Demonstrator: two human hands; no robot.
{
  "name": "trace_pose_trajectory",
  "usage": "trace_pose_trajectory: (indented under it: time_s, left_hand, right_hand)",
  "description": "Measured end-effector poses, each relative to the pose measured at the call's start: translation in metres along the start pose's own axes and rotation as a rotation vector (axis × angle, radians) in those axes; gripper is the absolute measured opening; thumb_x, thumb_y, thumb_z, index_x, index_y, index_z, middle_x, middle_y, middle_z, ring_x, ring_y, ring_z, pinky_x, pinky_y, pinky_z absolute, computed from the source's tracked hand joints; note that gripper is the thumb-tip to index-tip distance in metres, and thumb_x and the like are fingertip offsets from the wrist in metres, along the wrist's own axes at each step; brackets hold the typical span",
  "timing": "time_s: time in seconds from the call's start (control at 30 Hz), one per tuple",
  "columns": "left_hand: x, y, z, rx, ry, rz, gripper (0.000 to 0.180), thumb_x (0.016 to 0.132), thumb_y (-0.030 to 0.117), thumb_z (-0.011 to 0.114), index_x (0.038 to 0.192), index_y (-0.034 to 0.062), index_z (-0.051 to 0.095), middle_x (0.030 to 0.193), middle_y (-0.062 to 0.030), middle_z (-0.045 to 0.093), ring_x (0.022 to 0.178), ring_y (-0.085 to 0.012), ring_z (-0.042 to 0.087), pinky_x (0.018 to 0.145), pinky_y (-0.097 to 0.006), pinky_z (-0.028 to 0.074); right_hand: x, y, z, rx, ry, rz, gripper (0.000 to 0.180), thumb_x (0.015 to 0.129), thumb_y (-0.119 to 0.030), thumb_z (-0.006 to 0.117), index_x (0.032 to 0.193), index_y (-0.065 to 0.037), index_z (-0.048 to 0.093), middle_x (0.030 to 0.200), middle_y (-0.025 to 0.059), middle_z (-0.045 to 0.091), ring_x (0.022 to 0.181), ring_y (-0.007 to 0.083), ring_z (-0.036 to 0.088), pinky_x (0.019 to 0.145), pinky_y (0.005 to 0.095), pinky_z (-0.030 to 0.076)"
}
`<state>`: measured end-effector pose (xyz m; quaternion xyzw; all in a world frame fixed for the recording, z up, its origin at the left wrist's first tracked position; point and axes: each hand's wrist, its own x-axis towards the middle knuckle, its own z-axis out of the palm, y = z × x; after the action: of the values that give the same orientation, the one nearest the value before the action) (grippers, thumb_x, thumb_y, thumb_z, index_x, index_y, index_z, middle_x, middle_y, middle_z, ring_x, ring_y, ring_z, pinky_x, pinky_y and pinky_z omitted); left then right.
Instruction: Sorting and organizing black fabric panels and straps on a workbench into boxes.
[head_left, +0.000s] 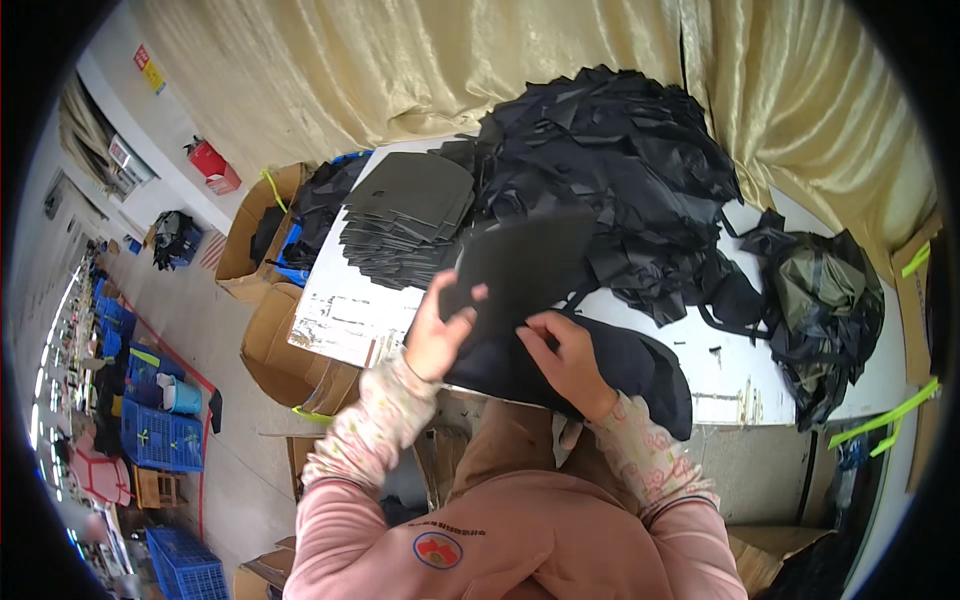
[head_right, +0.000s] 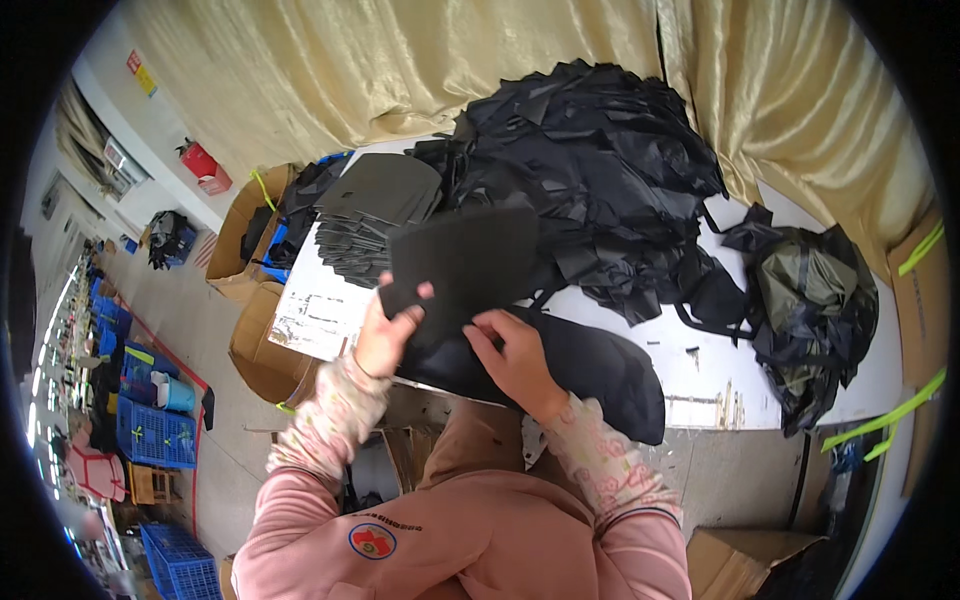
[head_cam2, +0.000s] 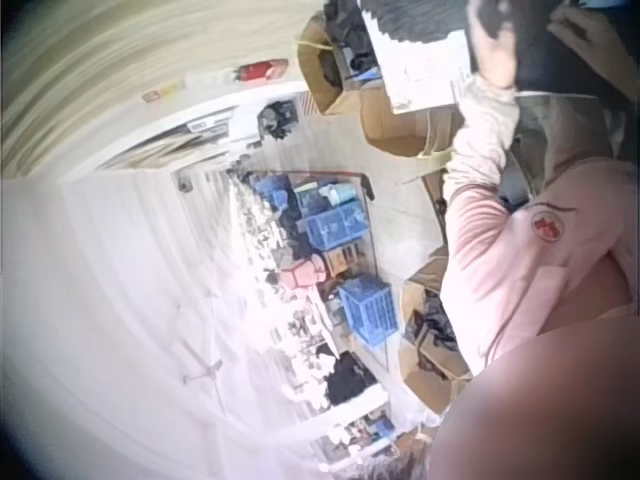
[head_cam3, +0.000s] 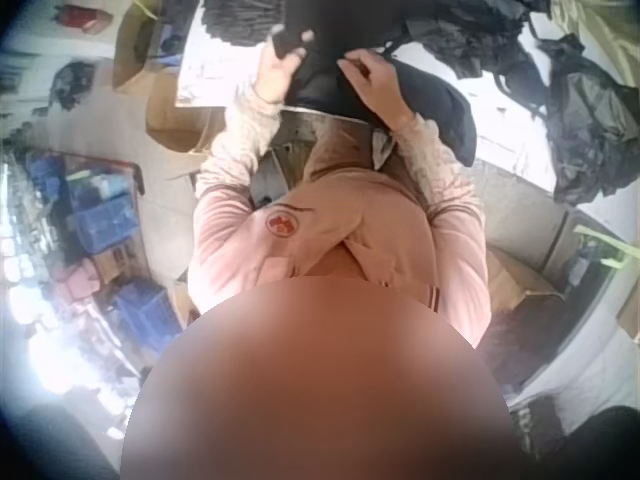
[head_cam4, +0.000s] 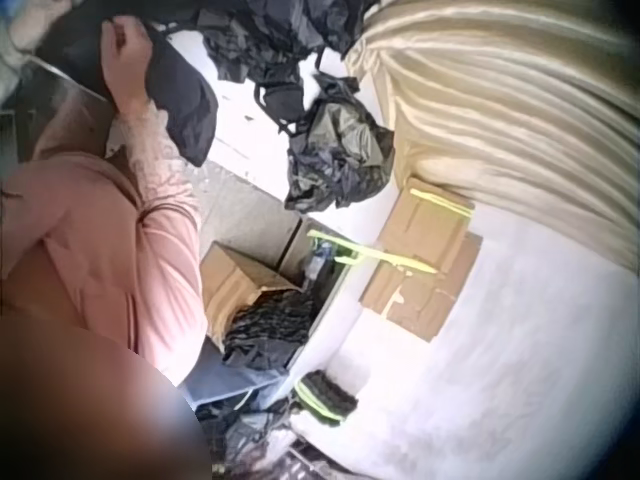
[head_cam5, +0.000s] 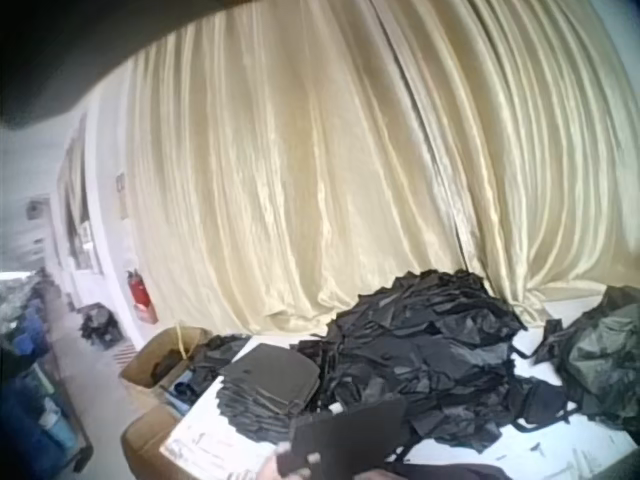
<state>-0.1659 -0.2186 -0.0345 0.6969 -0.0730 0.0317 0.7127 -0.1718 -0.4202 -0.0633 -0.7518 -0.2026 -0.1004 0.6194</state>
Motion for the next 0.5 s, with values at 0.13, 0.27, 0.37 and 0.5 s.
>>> trace_pose_trajectory:
  time_s: [0.13,0.27,0.37,0.5]
  left_hand:
    - [-0.030,-0.026,0.040,0.085,-0.204,0.221,0.057,0.076,-0.016,0.042,0.131,0.0007,0.047,0.134,-0.0138,0.051,0.125,-0.0223,0.049,0.105,-0.032,0.036]
    - [-0.030,-0.032,0.045,0.443,-0.290,0.400,0.062,0.069,-0.016,0.043,0.127,0.0004,0.054,0.129,-0.0183,0.055,0.127,-0.0306,0.049,0.110,-0.040,0.033]
    - [-0.023,-0.015,0.035,0.834,-0.336,0.645,0.063,0.066,-0.014,0.048,0.126,0.0027,0.057,0.129,-0.0147,0.057,0.127,-0.0298,0.048,0.109,-0.049,0.033]
    - [-0.015,-0.002,0.023,0.975,-0.352,0.761,0.065,0.065,-0.015,0.050,0.127,0.0032,0.056,0.131,-0.0139,0.055,0.130,-0.0290,0.046,0.110,-0.050,0.031]
  right_hand:
    - [-0.005,-0.004,0.002,0.129,-0.014,0.116,0.011,0.085,-0.006,0.066,0.092,0.002,0.063,0.078,0.0104,0.065,0.069,0.0136,0.063,0.062,0.0246,0.048]
    - [-0.026,0.034,-0.020,0.020,0.007,-0.110,0.018,0.085,-0.007,0.066,0.101,0.001,0.064,0.099,0.0072,0.067,0.091,0.0153,0.063,0.080,0.0329,0.049]
    - [-0.029,0.011,-0.074,0.043,-0.403,-0.039,0.046,0.083,-0.005,0.067,0.126,0.000,0.051,0.122,0.0093,0.058,0.109,0.0174,0.056,0.090,0.0359,0.047]
    - [-0.035,-0.020,-0.111,0.884,-0.410,0.440,0.065,0.079,0.004,0.066,0.138,-0.001,0.040,0.130,0.0087,0.053,0.113,0.0164,0.054,0.097,0.0296,0.042]
